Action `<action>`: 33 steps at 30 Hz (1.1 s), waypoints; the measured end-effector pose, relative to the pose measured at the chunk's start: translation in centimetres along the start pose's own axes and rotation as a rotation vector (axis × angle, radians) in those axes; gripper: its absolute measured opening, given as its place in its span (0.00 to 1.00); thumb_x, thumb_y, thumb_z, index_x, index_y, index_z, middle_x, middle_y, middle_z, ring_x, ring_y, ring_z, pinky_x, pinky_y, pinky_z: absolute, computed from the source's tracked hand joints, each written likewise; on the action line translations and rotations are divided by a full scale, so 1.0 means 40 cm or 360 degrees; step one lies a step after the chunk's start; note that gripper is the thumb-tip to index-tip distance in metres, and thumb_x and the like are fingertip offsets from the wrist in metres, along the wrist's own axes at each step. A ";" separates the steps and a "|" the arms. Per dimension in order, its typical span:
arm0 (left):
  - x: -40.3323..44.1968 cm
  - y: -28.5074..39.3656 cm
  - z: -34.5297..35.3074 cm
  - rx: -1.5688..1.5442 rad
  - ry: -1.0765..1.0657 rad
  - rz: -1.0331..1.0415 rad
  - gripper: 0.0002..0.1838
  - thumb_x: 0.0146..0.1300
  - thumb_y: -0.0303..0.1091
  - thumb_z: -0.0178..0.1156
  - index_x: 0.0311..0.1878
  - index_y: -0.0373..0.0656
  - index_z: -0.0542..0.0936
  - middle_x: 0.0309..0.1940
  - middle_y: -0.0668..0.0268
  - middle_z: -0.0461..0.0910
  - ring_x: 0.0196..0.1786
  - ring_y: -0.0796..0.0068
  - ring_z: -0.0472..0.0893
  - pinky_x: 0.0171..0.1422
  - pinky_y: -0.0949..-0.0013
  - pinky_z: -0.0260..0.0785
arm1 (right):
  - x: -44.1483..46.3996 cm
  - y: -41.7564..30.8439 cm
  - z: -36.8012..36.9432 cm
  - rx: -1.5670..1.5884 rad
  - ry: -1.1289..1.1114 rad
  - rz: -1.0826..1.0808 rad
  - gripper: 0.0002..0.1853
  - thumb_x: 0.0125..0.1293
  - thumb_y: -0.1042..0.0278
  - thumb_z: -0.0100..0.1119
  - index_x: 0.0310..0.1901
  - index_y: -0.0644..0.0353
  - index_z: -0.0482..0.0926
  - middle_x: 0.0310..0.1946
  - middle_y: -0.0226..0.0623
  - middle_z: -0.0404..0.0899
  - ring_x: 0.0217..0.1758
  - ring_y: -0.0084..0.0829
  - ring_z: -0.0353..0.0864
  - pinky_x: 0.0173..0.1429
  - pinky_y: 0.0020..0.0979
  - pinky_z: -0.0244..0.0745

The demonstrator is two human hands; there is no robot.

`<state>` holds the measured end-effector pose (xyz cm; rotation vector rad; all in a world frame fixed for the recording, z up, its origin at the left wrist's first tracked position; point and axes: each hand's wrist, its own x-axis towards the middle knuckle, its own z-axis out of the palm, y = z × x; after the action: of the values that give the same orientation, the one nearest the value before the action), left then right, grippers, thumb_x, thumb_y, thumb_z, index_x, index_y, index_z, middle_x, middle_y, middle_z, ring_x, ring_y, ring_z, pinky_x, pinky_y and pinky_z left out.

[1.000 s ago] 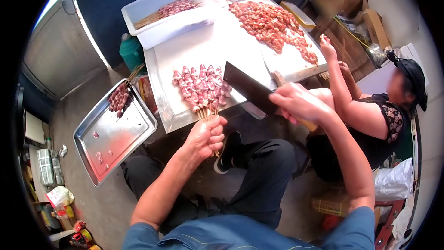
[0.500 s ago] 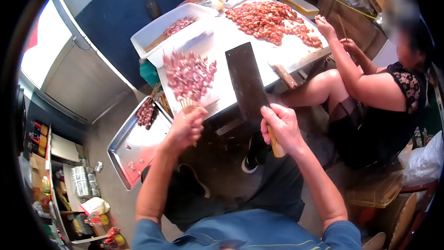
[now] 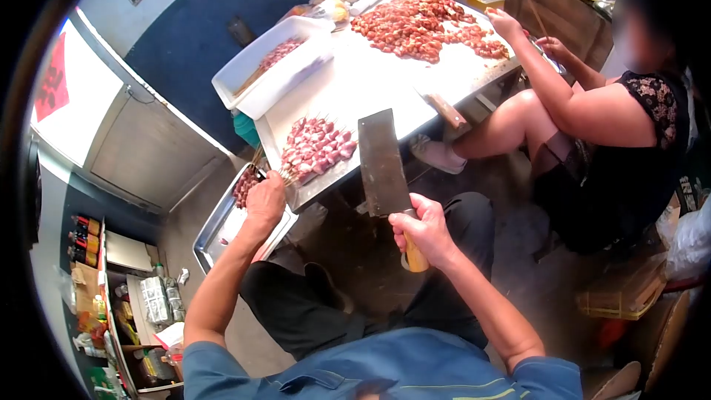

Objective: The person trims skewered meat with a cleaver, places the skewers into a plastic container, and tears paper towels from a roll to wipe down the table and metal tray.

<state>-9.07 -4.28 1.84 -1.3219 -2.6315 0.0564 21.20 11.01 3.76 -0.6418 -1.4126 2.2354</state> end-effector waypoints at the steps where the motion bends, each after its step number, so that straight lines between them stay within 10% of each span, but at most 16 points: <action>1: -0.002 0.006 -0.006 -0.0026 -0.0032 0.0015 0.08 0.58 0.27 0.53 0.38 0.31 0.70 0.25 0.44 0.81 0.32 0.46 0.84 0.38 0.52 0.77 | 0.006 -0.007 0.012 -0.0022 -0.0036 0.0027 0.04 0.62 0.74 0.58 0.36 0.62 0.74 0.21 0.31 0.74 0.18 0.21 0.74 0.24 0.24 0.71; 8: -0.006 0.008 -0.127 -0.0466 -0.0635 0.0094 0.21 0.55 0.34 0.55 0.45 0.26 0.67 0.38 0.34 0.79 0.34 0.40 0.83 0.42 0.50 0.75 | 0.081 0.005 0.055 -0.0251 -0.0290 -0.0012 0.09 0.60 0.76 0.57 0.42 0.66 0.75 0.25 0.33 0.76 0.22 0.21 0.76 0.28 0.23 0.72; 13: -0.022 0.016 -0.173 -0.1690 -0.1072 -0.0459 0.17 0.62 0.38 0.61 0.47 0.36 0.70 0.31 0.57 0.81 0.22 0.77 0.77 0.20 0.74 0.68 | 0.096 -0.010 0.055 -0.0362 -0.0269 0.0001 0.08 0.59 0.75 0.55 0.40 0.66 0.75 0.23 0.33 0.76 0.22 0.21 0.75 0.28 0.24 0.71; 20: -0.071 0.036 -0.080 -0.3228 -0.1628 -0.0855 0.10 0.72 0.36 0.52 0.47 0.38 0.73 0.28 0.65 0.79 0.20 0.86 0.67 0.18 0.84 0.56 | 0.090 -0.030 0.042 -0.0328 -0.0249 0.0079 0.07 0.58 0.75 0.55 0.39 0.65 0.75 0.23 0.33 0.75 0.22 0.22 0.75 0.29 0.24 0.71; 33: -0.099 0.132 -0.051 -0.3528 -0.1514 -0.0990 0.11 0.76 0.38 0.47 0.45 0.39 0.72 0.21 0.75 0.65 0.17 0.87 0.56 0.17 0.81 0.48 | 0.090 -0.046 0.037 -0.0571 -0.0222 -0.0004 0.07 0.56 0.75 0.56 0.35 0.67 0.76 0.22 0.34 0.75 0.22 0.23 0.76 0.29 0.26 0.72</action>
<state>-2.21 -4.40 2.58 -0.0491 -2.7040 -3.7084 17.61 12.72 5.43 -0.6023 -1.9078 2.0746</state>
